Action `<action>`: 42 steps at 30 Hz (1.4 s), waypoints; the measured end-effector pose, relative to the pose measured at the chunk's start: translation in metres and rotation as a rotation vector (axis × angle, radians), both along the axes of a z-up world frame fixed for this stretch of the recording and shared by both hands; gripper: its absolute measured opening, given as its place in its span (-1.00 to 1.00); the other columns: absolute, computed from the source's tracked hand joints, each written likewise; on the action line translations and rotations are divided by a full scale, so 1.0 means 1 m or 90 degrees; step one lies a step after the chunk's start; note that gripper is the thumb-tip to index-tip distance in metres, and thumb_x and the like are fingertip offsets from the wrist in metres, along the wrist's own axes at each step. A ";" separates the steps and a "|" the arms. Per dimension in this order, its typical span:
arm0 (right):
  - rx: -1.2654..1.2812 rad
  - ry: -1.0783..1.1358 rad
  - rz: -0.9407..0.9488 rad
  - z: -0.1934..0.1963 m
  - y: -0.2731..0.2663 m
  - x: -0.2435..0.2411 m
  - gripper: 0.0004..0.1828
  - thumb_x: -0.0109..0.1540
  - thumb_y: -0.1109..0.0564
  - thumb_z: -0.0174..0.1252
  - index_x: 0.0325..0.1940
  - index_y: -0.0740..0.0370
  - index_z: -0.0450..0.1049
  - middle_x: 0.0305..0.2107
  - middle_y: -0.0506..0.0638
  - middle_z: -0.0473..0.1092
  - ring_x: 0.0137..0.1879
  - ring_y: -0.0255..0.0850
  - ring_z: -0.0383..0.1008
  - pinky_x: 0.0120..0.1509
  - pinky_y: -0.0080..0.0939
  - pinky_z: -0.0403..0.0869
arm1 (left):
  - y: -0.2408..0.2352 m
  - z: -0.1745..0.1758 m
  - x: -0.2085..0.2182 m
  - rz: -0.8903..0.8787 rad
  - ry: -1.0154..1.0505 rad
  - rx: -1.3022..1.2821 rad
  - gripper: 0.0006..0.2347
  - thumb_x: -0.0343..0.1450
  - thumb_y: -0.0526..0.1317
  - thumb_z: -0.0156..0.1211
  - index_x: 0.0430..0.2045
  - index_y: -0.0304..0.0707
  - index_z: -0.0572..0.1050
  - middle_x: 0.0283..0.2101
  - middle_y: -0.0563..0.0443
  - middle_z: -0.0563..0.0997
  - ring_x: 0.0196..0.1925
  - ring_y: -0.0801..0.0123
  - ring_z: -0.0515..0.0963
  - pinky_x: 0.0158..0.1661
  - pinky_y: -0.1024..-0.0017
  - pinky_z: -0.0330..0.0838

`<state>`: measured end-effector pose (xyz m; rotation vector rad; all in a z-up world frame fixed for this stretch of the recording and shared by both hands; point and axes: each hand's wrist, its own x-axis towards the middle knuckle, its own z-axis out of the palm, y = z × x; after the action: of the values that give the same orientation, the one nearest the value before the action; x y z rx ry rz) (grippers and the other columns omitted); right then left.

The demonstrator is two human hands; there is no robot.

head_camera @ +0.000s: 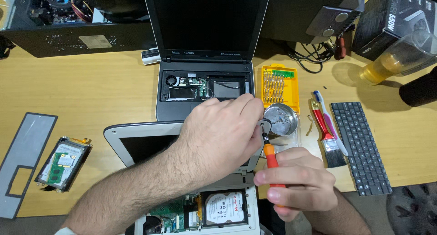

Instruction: The person uses a screwdriver to fasten screws into the bezel of a white laptop screen. They then attach the bezel to the screen assembly and secure it with additional screws. Finally, they place a metal cover plate over the internal components of the laptop base.

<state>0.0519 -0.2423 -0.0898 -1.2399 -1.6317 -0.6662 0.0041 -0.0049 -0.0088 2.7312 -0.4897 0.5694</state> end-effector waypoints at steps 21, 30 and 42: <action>0.001 0.001 0.068 0.009 0.004 0.007 -0.71 0.76 -0.03 0.13 0.41 0.23 0.43 0.07 0.29 0.68 -0.19 -0.07 1.01 -0.25 -0.21 0.79 | 0.002 0.000 0.000 -0.008 -0.014 0.011 -0.90 0.55 -0.19 0.31 -0.23 -0.15 0.53 -0.29 0.03 0.63 -0.38 -0.02 0.70 -0.31 -0.03 0.52; 0.122 0.250 -0.085 0.015 -0.017 -0.037 -0.81 0.60 -0.10 0.15 0.17 -0.12 0.29 -0.17 -0.01 0.70 -0.36 -0.24 0.84 -0.08 -0.20 0.85 | 0.004 0.012 -0.005 -0.029 0.007 0.015 -0.82 0.68 -0.05 0.33 -0.12 -0.11 0.55 -0.21 0.04 0.69 -0.33 0.03 0.77 -0.33 -0.08 0.60; 0.044 0.679 -0.050 -0.025 -0.049 -0.082 -0.61 0.73 -0.34 0.20 0.24 -0.05 0.39 -0.41 -0.05 0.18 -0.52 -0.28 0.09 -0.45 -0.25 0.20 | -0.005 0.010 -0.001 -0.021 -0.014 0.101 -0.83 0.57 -0.02 0.57 -0.04 0.04 0.79 -0.15 0.17 0.77 -0.41 0.32 0.78 -0.41 0.07 0.71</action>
<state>-0.0302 -0.2916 -0.1151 -1.2735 -0.6661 -0.0363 0.0035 -0.0096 0.0014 2.8623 -0.6079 0.5767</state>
